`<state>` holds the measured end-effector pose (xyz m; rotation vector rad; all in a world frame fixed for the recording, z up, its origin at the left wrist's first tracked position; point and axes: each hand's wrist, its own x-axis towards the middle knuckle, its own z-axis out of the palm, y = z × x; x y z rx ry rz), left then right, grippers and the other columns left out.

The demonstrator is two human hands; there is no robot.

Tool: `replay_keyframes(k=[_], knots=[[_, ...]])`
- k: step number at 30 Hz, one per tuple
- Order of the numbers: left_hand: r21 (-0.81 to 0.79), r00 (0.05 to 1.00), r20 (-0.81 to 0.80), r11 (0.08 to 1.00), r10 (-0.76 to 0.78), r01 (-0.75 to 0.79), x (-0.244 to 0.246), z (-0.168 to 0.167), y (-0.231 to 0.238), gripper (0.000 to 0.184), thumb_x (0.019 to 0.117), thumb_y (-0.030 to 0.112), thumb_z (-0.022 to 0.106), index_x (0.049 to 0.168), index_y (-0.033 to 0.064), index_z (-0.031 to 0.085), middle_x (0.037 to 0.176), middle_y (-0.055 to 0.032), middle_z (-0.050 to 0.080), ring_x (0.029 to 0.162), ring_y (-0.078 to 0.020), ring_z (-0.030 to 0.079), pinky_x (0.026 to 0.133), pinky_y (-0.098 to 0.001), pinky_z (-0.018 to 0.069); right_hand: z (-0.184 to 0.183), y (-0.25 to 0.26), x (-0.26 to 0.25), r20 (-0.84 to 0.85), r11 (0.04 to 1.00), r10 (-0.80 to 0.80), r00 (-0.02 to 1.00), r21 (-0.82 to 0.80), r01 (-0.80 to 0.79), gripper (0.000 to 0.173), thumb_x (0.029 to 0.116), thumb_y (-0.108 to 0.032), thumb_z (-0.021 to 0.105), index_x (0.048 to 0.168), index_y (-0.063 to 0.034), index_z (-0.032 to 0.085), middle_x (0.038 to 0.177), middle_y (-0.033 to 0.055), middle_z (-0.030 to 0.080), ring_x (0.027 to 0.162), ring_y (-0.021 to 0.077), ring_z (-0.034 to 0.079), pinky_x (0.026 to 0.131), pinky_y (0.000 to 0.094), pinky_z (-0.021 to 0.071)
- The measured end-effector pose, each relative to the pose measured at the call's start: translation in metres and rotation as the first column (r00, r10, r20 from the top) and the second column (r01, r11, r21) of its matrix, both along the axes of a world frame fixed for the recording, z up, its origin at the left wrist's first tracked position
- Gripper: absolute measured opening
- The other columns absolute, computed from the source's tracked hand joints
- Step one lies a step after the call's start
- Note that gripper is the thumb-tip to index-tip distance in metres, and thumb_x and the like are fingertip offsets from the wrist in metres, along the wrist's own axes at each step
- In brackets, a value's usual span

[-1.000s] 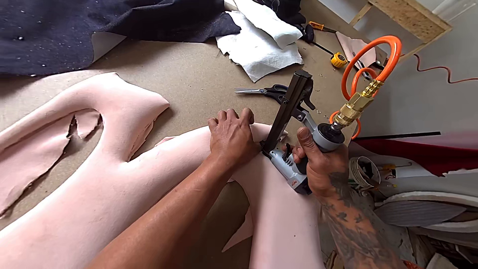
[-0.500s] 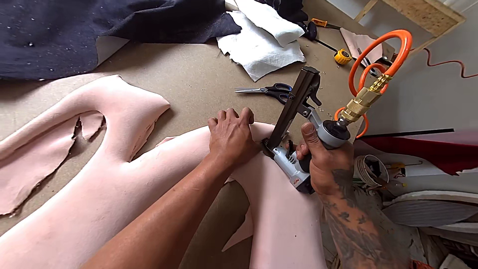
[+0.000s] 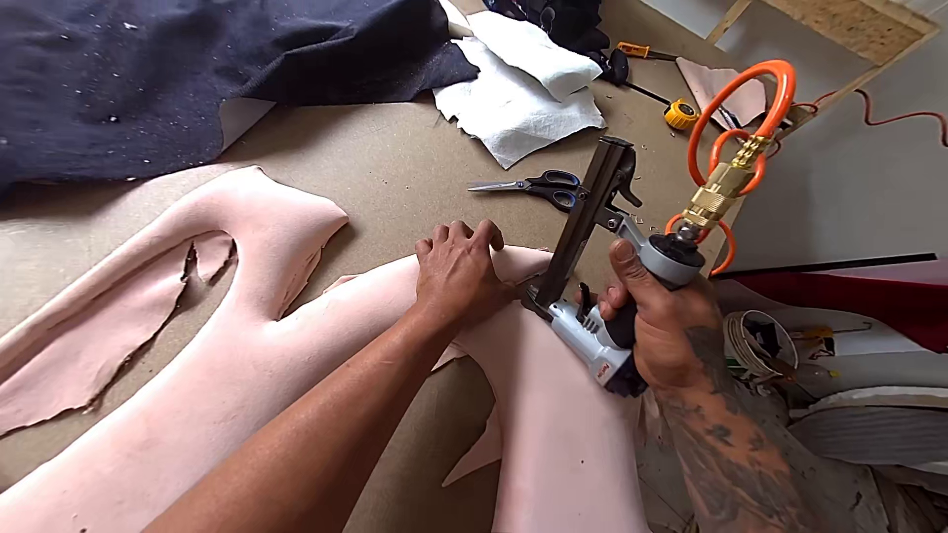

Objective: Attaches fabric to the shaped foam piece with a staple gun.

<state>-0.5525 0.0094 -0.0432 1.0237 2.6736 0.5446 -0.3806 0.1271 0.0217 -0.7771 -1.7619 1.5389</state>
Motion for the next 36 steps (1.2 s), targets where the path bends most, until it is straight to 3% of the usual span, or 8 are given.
replay_keyframes(k=[2,5,10,21,27,30,33,36], knots=[[0.023,0.994,0.093,0.998,-0.055,0.053,-0.011,0.003,-0.006,0.061,0.0669,0.068,0.079,0.118,0.0369,0.065,0.111,-0.0027,0.064,0.111,-0.0282,0.058,0.088,-0.0559,0.0438,0.002,-0.003,0.005,-0.012,0.998,-0.007,1.0,-0.063,0.006,0.029,0.0945,-0.037,0.075,0.086,-0.0101,0.067,0.055,0.005,0.054,0.047,0.0184,0.058,0.051,0.0362,0.0574],[0.124,0.94,0.276,0.977,-0.201,0.173,-0.036,0.005,-0.015,0.053,0.0791,0.059,0.08,0.122,0.0297,0.069,0.117,-0.0059,0.067,0.117,-0.0311,0.059,0.095,-0.0643,0.0453,0.0,-0.002,0.009,-0.027,0.997,0.01,1.0,-0.07,-0.012,0.029,0.0949,-0.037,0.075,0.087,-0.0106,0.067,0.056,0.0049,0.055,0.048,0.0187,0.059,0.052,0.0363,0.0578],[-0.015,0.94,0.306,0.987,-0.148,0.161,-0.038,0.012,-0.005,0.064,0.0688,0.055,0.089,0.123,0.0293,0.065,0.119,-0.0086,0.065,0.12,-0.0354,0.055,0.094,-0.0667,0.0433,-0.004,0.003,0.003,-0.039,0.998,0.019,0.999,-0.058,-0.021,0.031,0.095,-0.039,0.074,0.085,-0.0111,0.066,0.056,0.0031,0.056,0.048,0.0178,0.059,0.051,0.0354,0.0576],[-0.136,0.964,0.26,0.986,-0.054,0.092,-0.024,0.023,0.005,0.068,0.0664,0.048,0.09,0.123,0.0261,0.059,0.118,-0.0128,0.059,0.117,-0.0382,0.053,0.087,-0.0625,0.0434,-0.006,0.002,-0.008,-0.015,0.998,0.055,0.998,0.026,-0.055,0.027,0.0973,-0.034,0.072,0.084,-0.0118,0.065,0.055,0.0014,0.055,0.047,0.0162,0.059,0.051,0.0339,0.0574],[-0.025,0.998,0.009,0.997,-0.067,0.067,-0.011,0.002,0.002,0.065,0.0602,0.063,0.08,0.116,0.0363,0.062,0.107,-0.0039,0.061,0.107,-0.0291,0.057,0.082,-0.0539,0.043,-0.002,0.005,0.008,-0.033,1.0,-0.007,0.999,0.02,0.008,0.027,0.0953,-0.037,0.074,0.087,-0.0127,0.066,0.056,0.0022,0.056,0.048,0.0182,0.06,0.051,0.0364,0.0586],[0.121,0.978,-0.131,0.977,-0.16,0.176,-0.011,-0.008,-0.002,0.049,0.0688,0.06,0.074,0.112,0.0384,0.067,0.107,0.0003,0.063,0.106,-0.0245,0.058,0.084,-0.051,0.0444,0.005,0.015,0.028,-0.02,0.997,-0.074,0.997,0.012,0.074,0.025,0.0949,-0.036,0.075,0.086,-0.0146,0.065,0.055,0.0003,0.055,0.048,0.0164,0.059,0.052,0.0354,0.0589],[0.295,0.903,-0.318,0.875,-0.288,0.383,-0.01,-0.017,-0.008,0.019,0.082,0.05,0.07,0.094,0.0346,0.073,0.108,0.0049,0.065,0.109,-0.0202,0.058,0.093,-0.049,0.0441,0.014,0.019,0.05,0.033,0.988,-0.149,0.988,0.05,0.148,0.025,0.0942,-0.037,0.075,0.088,-0.0146,0.066,0.056,0.0009,0.055,0.048,0.0163,0.059,0.052,0.0345,0.0581],[0.188,0.879,-0.344,0.893,-0.33,0.409,0.003,-0.006,-0.008,0.013,0.0899,0.041,0.068,0.091,0.0338,0.078,0.109,0.0047,0.067,0.11,-0.0212,0.059,0.092,-0.0486,0.0468,0.017,0.018,0.079,0.073,0.987,-0.157,0.985,0.047,0.154,0.03,0.0936,-0.042,0.075,0.091,-0.0134,0.067,0.058,0.0047,0.056,0.048,0.0199,0.059,0.049,0.0359,0.0571]])
